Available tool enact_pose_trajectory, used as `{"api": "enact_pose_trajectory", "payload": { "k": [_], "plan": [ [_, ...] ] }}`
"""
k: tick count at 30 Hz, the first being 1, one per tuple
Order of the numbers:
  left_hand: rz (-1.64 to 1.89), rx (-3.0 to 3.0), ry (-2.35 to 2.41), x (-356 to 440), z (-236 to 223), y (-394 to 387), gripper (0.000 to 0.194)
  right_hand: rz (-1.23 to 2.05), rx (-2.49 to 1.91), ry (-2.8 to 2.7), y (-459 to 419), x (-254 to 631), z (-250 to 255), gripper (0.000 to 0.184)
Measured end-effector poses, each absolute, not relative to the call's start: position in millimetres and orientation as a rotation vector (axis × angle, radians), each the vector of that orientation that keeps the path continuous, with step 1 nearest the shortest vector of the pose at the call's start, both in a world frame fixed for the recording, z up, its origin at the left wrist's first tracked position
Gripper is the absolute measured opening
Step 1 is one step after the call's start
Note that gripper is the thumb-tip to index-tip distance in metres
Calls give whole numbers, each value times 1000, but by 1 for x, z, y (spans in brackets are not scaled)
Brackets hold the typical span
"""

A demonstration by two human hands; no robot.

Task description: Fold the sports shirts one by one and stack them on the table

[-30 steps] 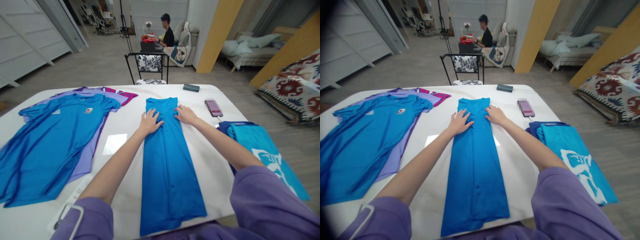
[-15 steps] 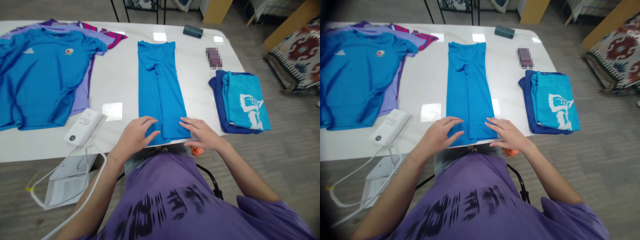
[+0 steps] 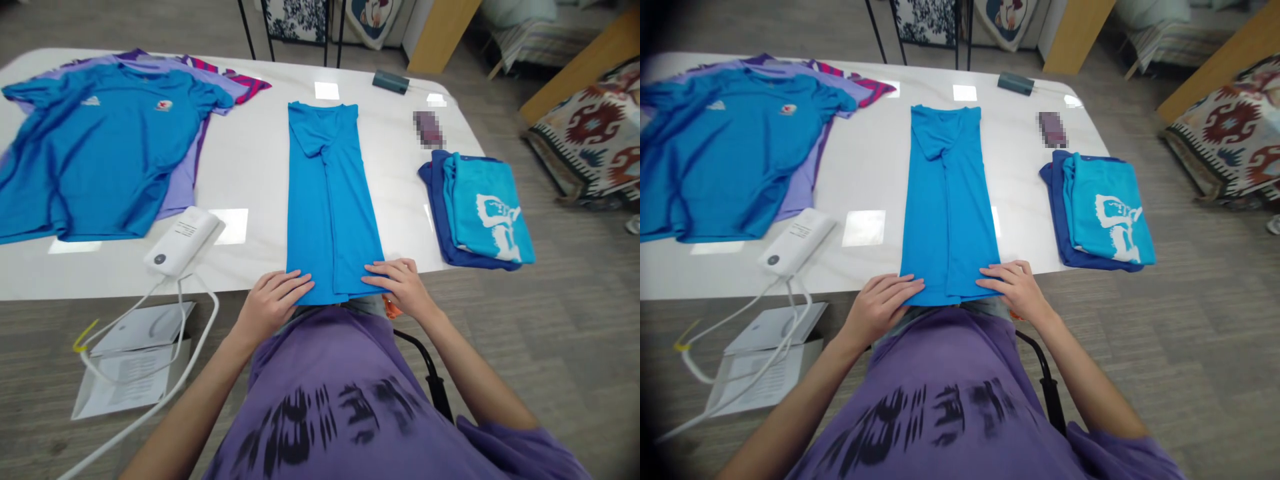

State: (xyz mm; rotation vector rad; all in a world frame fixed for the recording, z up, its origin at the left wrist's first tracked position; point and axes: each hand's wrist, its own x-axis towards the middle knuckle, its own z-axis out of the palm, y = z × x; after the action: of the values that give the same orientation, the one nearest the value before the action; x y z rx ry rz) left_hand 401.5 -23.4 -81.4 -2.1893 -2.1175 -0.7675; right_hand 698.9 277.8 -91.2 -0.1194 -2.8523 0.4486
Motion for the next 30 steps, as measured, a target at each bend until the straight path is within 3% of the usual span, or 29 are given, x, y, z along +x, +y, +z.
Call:
{"api": "enact_pose_trajectory", "payload": {
  "k": [5, 8, 10, 15, 20, 25, 30],
  "plan": [
    [-1093, -2284, -2168, 421, -45, -43, 37, 1054, -4, -2925, 269, 714, -41, 36],
    [-1366, -2432, -2165, 433, -5, -51, 37, 1480, 90, -2969, 265, 719, 4, 26],
    [-1464, -2408, -2177, 436, 21, -46, 37, 1565, 88, -2954, 268, 715, 31, 26],
    [-1470, -1973, -2366, 397, 57, 21, 28, 1236, -170, -2831, 312, 660, 78, 36],
    [-1512, -1537, -2428, 284, 56, 154, 34, 937, -309, -2689, 413, 539, 96, 41],
    [-1196, -1387, -2627, 182, 15, 275, 39, 717, -537, -2668, 515, 414, 48, 53],
    [-763, -1476, -2640, 169, -42, 318, 76, 374, -875, -2829, 540, 361, -31, 69]
  ]
}}
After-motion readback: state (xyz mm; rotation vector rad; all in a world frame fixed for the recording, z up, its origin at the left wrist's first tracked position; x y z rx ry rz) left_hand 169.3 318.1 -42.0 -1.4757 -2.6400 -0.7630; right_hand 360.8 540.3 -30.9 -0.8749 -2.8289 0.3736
